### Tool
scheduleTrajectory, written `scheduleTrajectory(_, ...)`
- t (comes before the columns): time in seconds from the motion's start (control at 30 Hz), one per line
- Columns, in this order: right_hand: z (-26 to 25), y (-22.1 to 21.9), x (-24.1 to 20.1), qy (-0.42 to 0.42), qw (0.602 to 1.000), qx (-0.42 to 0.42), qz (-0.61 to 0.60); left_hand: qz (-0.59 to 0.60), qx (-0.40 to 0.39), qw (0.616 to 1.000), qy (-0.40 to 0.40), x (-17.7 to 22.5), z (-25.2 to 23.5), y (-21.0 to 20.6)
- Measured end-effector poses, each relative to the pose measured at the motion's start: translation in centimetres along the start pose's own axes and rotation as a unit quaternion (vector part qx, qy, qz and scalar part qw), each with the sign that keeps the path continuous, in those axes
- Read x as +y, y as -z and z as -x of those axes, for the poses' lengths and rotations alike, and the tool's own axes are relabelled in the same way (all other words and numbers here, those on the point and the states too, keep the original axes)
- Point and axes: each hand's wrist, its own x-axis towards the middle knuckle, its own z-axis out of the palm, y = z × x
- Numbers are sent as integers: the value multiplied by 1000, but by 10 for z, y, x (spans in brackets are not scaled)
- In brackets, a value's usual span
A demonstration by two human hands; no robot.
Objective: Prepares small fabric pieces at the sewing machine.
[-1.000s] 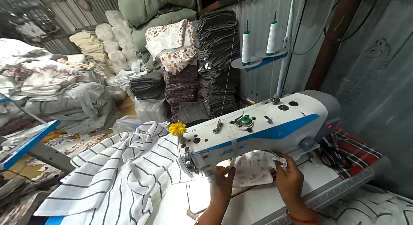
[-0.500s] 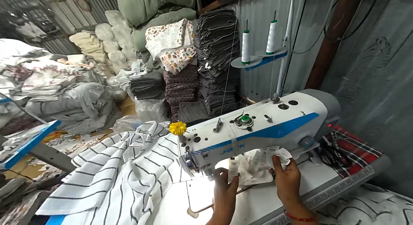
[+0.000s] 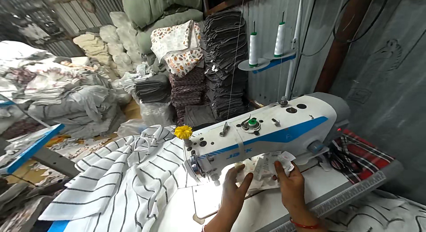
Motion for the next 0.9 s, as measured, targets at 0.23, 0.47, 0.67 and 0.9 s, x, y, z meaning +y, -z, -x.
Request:
scheduleTrajectory(0.23, 4, -3, 12, 27, 999, -13, 12, -66, -8, 996, -60, -3, -14, -6)
scheduleTrajectory(0.47, 4, -3, 15, 14, 1000, 14, -4, -52, 65, 996, -19, -14, -6, -5)
scheduleTrajectory(0.67, 6, -1, 18, 34, 999, 15, 7, -15, 46, 998, -43, -15, -6, -5)
scheduleTrajectory(0.9, 6, -1, 21, 47, 999, 8, 13, -155, 39, 971, -179, -13, -3, -17)
